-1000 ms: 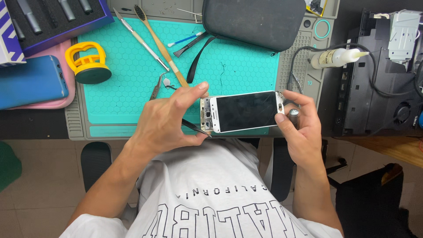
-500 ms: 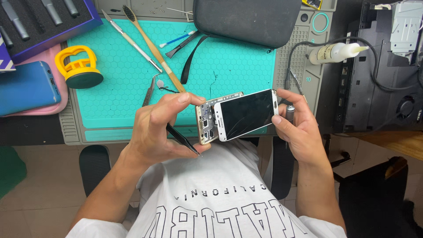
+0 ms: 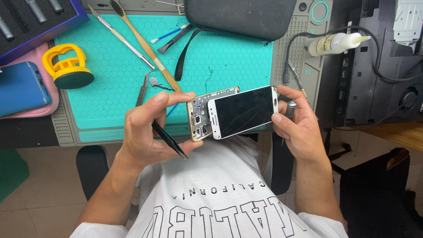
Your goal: The person disassembles a white smartphone on a workbench, using tweezers and a screwdriver to remove internal components and screws. They carefully separate the screen from the body and manipulate small parts on a green mat.
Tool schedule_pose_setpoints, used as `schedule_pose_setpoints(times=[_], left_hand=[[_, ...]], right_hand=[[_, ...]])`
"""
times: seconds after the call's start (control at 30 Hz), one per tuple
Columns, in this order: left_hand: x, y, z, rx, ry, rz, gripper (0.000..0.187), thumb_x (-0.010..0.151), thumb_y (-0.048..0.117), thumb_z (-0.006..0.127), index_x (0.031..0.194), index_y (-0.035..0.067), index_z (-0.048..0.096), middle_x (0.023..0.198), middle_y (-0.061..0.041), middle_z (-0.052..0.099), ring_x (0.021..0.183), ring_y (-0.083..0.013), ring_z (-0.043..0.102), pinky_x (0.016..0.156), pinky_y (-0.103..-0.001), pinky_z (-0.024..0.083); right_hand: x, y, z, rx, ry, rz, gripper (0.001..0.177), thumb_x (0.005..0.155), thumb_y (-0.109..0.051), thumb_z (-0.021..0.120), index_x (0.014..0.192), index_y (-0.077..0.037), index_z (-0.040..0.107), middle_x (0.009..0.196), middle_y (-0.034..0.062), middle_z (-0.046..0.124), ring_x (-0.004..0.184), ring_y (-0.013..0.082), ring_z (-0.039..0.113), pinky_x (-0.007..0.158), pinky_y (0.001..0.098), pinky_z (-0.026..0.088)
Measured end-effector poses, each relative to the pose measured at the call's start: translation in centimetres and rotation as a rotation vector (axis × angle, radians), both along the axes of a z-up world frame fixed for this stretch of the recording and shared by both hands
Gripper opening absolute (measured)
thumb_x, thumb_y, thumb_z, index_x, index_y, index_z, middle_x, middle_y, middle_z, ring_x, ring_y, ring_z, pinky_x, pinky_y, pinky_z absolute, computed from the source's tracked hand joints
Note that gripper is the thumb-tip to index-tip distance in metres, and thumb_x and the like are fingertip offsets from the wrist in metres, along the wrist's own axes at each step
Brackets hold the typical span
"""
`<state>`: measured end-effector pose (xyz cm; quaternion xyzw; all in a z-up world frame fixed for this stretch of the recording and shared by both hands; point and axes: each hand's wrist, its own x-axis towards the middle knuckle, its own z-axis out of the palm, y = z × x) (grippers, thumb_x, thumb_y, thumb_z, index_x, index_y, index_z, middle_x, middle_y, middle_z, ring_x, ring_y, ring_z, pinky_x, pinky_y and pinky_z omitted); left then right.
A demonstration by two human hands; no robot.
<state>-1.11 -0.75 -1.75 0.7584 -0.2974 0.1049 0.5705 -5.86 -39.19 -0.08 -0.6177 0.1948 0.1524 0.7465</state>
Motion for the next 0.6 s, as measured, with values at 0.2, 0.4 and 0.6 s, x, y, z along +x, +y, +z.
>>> schedule_pose_setpoints(times=[0.2,0.4,0.6], left_hand=[[-0.4,1.0,0.0,0.032,0.033,0.004,0.110,0.102,0.034,0.104,0.180,0.019,0.028,0.155,-0.026,0.079,0.065,-0.0112,0.027,0.064,-0.026,0.034],[-0.6,1.7,0.0,0.069,0.066,0.009,0.107,0.104,0.037,0.101,0.179,0.018,0.027,0.155,-0.026,0.080,0.068,-0.0141,0.033,0.065,-0.027,0.036],[-0.6,2.0,0.0,0.092,0.091,0.009,0.106,0.102,0.037,0.103,0.177,0.016,0.031,0.158,-0.027,0.079,0.063,-0.0118,0.030,0.066,-0.024,0.037]], right_hand=[[-0.2,0.2,-0.3,0.011,-0.008,0.000,0.068,0.101,-0.010,0.081,0.164,-0.012,0.055,0.105,-0.0031,0.061,0.062,0.0032,0.040,0.051,0.0165,0.032],[-0.4,0.5,-0.9,0.044,-0.041,-0.004,0.069,0.100,-0.009,0.082,0.163,-0.011,0.055,0.103,-0.0026,0.060,0.063,0.0030,0.040,0.051,0.0167,0.029],[-0.3,0.7,-0.5,-0.032,-0.034,0.015,0.067,0.100,-0.012,0.082,0.163,-0.012,0.057,0.105,-0.0032,0.055,0.066,0.0040,0.041,0.051,0.0180,0.030]])
